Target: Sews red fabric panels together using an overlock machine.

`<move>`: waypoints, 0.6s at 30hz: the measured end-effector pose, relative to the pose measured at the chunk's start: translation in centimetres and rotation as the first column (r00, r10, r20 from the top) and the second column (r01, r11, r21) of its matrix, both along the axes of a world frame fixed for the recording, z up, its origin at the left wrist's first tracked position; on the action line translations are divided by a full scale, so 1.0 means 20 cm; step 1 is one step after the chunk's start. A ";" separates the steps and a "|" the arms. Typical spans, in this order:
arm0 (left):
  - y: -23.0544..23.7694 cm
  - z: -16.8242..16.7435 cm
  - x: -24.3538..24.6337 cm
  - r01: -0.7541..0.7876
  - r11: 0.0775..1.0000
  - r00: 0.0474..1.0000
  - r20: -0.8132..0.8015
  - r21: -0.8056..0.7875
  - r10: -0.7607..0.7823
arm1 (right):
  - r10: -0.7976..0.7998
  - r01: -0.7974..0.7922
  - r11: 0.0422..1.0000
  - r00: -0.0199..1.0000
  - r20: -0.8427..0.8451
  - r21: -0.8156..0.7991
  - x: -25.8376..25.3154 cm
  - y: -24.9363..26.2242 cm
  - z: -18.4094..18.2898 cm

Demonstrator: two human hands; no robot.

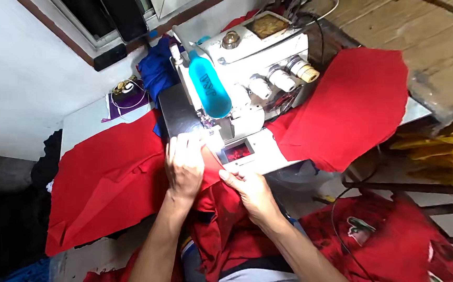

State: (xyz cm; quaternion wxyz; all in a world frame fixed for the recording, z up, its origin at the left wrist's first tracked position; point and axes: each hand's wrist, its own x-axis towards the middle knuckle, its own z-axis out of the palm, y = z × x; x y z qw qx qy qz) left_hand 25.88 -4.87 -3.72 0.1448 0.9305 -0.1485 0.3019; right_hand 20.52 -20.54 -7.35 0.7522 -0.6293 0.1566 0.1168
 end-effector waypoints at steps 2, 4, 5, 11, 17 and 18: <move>-0.05 -0.04 -0.11 0.024 0.999 0.999 -0.045 0.021 -0.023 | 0.014 -0.011 0.995 1.000 -0.024 0.102 -0.03 -0.06 0.01; -0.07 -0.06 -0.19 0.050 0.999 0.993 -0.110 0.008 -0.049 | 0.014 -0.009 0.987 0.999 -0.035 0.158 -0.05 -0.12 0.03; -0.08 -0.06 -0.21 0.061 0.998 0.989 -0.134 -0.016 -0.063 | 0.017 -0.009 0.985 0.999 -0.041 0.174 -0.04 -0.14 0.05; -0.10 -0.01 -0.18 -0.008 0.999 0.980 -0.197 -0.037 0.001 | 0.120 -0.101 0.965 0.991 -0.064 0.240 0.10 -0.23 0.10; -0.11 0.02 -0.17 -0.033 0.999 0.974 -0.226 -0.020 0.028 | 0.095 -0.079 0.967 0.994 -0.056 0.244 0.11 -0.22 0.08; -0.09 0.02 -0.16 -0.015 1.000 0.974 -0.225 -0.020 0.010 | 0.085 -0.069 0.968 0.995 -0.058 0.242 0.09 -0.21 0.07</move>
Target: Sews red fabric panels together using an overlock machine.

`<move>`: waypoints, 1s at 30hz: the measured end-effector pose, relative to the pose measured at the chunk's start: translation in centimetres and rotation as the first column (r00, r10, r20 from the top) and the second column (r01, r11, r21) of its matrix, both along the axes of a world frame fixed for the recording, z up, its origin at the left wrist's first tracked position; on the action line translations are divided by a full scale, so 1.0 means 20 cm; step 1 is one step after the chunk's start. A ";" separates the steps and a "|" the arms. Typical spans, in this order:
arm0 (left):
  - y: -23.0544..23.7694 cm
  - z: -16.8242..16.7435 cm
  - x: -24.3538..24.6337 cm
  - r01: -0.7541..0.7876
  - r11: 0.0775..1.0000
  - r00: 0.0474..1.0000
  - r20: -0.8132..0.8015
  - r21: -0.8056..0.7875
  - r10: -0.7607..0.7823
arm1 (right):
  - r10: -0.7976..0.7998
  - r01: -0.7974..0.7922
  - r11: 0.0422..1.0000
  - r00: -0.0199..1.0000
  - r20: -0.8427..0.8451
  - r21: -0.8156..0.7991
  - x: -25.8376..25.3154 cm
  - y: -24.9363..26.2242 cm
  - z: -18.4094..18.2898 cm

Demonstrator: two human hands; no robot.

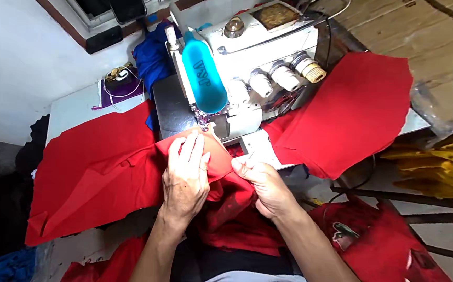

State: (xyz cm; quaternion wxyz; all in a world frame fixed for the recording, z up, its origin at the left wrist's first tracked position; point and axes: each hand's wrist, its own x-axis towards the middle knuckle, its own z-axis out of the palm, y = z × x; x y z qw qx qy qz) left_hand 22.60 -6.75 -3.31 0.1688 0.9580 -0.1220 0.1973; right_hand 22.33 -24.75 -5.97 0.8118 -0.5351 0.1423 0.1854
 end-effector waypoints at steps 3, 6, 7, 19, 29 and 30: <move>0.06 0.00 0.04 0.063 0.998 0.998 -0.012 -0.016 -0.063 | -0.076 0.076 0.997 0.997 0.018 -0.015 -0.04 0.06 -0.02; 0.13 0.02 0.17 0.097 0.994 0.995 -0.028 -0.050 -0.098 | -0.161 0.165 0.983 0.985 0.064 -0.079 -0.02 0.17 -0.03; 0.16 0.02 0.23 0.099 0.993 0.994 -0.029 -0.067 -0.101 | -0.167 0.178 0.976 0.982 0.087 -0.129 0.00 0.21 -0.03; 0.18 -0.20 -0.07 -0.329 0.740 0.928 -0.345 -0.586 0.139 | -0.002 0.025 0.992 0.984 0.181 -0.123 -0.12 0.13 -0.10; 0.50 0.35 -0.15 -0.131 0.898 0.976 -0.215 -0.419 0.042 | 0.183 -0.280 0.836 0.953 0.241 0.472 -0.28 0.08 -0.06; 0.57 0.43 -0.07 -0.128 0.964 0.986 -0.136 -0.233 0.098 | 0.171 -0.250 0.881 0.960 0.223 0.401 -0.33 0.10 -0.09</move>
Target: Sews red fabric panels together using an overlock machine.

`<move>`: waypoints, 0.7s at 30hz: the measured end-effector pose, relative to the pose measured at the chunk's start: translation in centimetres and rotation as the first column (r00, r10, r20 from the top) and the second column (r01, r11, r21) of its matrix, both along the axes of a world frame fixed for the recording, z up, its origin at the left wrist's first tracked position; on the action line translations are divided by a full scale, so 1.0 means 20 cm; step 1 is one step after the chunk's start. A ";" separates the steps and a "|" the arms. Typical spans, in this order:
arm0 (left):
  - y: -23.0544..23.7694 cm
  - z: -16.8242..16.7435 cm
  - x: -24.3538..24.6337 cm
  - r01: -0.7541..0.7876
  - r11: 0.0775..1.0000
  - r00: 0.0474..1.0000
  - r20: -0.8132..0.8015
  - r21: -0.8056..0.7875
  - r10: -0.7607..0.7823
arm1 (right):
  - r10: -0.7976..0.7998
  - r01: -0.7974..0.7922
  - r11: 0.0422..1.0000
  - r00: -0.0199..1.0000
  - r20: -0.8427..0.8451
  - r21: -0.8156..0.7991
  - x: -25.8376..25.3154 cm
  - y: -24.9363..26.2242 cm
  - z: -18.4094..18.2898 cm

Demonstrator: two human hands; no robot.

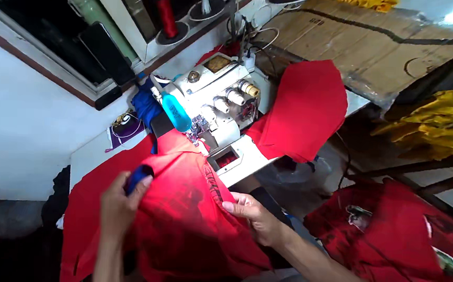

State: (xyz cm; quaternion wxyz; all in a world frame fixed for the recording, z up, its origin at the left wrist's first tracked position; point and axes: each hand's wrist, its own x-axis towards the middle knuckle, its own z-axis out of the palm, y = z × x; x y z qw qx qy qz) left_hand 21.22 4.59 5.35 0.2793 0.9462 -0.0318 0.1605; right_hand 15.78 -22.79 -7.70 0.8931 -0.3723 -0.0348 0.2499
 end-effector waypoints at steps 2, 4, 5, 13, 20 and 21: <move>0.03 0.06 0.12 -0.070 0.967 0.989 0.141 0.246 0.036 | -0.042 0.047 0.978 0.999 0.028 -0.203 -0.09 0.02 -0.07; -0.08 0.01 0.13 -0.095 0.958 0.978 0.206 0.271 0.038 | -0.043 0.068 0.932 0.996 0.077 -0.357 -0.17 0.00 -0.13; -0.18 -0.06 0.09 -0.087 0.968 0.978 0.205 0.234 0.039 | -0.036 0.073 0.911 0.995 0.098 -0.406 -0.21 -0.01 -0.16; -0.55 -0.55 -0.15 -0.088 0.986 0.995 -0.050 -0.140 0.082 | 0.141 0.071 0.628 0.969 0.202 -0.775 -0.19 -0.15 -0.22; -0.54 -0.43 -0.14 -0.028 0.873 0.999 -0.002 -0.486 0.032 | -0.175 0.493 0.481 0.864 0.472 -0.725 0.25 0.02 0.04; -0.54 -0.41 -0.12 -0.031 0.817 0.999 -0.026 -0.576 0.019 | -0.188 0.391 0.574 0.918 0.349 -0.719 0.31 0.04 0.07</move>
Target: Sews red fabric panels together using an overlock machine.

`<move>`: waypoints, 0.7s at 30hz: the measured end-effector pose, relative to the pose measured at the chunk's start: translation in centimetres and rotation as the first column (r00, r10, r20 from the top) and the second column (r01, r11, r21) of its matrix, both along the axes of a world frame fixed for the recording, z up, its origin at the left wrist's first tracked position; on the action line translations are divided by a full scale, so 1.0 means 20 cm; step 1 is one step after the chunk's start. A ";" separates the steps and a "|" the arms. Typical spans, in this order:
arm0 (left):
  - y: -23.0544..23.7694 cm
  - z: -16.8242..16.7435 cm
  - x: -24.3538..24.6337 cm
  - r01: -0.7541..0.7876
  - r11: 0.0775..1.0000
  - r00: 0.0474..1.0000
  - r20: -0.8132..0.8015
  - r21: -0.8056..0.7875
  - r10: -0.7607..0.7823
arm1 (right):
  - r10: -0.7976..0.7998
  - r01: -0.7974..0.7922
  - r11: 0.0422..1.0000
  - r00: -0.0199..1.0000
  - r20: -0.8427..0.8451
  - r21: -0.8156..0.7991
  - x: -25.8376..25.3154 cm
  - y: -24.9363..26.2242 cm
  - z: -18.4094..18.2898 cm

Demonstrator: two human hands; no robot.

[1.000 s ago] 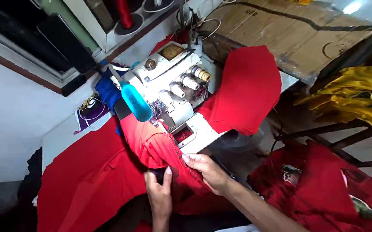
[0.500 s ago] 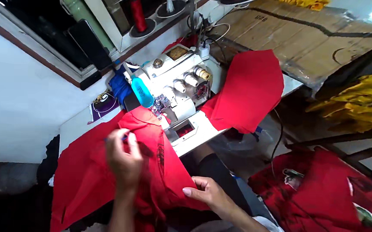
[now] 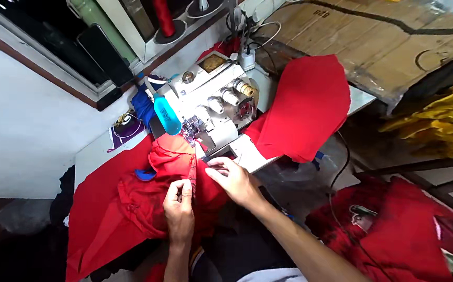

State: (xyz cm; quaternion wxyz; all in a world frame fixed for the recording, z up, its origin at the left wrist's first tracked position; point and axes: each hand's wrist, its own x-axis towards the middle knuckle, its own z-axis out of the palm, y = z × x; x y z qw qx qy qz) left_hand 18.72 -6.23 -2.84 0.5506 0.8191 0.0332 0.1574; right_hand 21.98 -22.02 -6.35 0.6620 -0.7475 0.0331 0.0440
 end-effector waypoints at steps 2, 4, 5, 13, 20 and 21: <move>0.02 0.03 0.02 0.037 0.990 0.995 -0.089 -0.133 -0.049 | 0.180 -0.104 0.937 0.961 -0.208 0.332 0.10 0.01 0.00; 0.05 0.04 0.03 0.110 0.979 0.972 -0.190 -0.169 -0.142 | 0.379 -0.182 0.788 0.896 -0.230 0.588 0.14 0.00 -0.03; 0.06 0.03 0.03 0.139 0.974 0.958 -0.225 -0.177 -0.177 | 0.422 -0.202 0.736 0.883 -0.205 0.646 0.15 0.00 -0.04; 0.04 0.08 0.03 0.107 0.993 0.983 -0.145 -0.041 -0.112 | 0.037 -0.049 0.987 0.996 0.080 0.150 0.07 -0.02 -0.01; 0.02 0.04 0.01 0.093 0.975 0.935 -0.318 -0.200 -0.155 | 0.248 -0.100 0.855 0.941 -0.231 0.508 0.14 -0.09 0.06; 0.01 0.04 0.02 0.072 0.970 0.932 -0.330 -0.233 -0.149 | 0.284 -0.133 0.849 0.931 -0.229 0.511 0.16 -0.09 0.07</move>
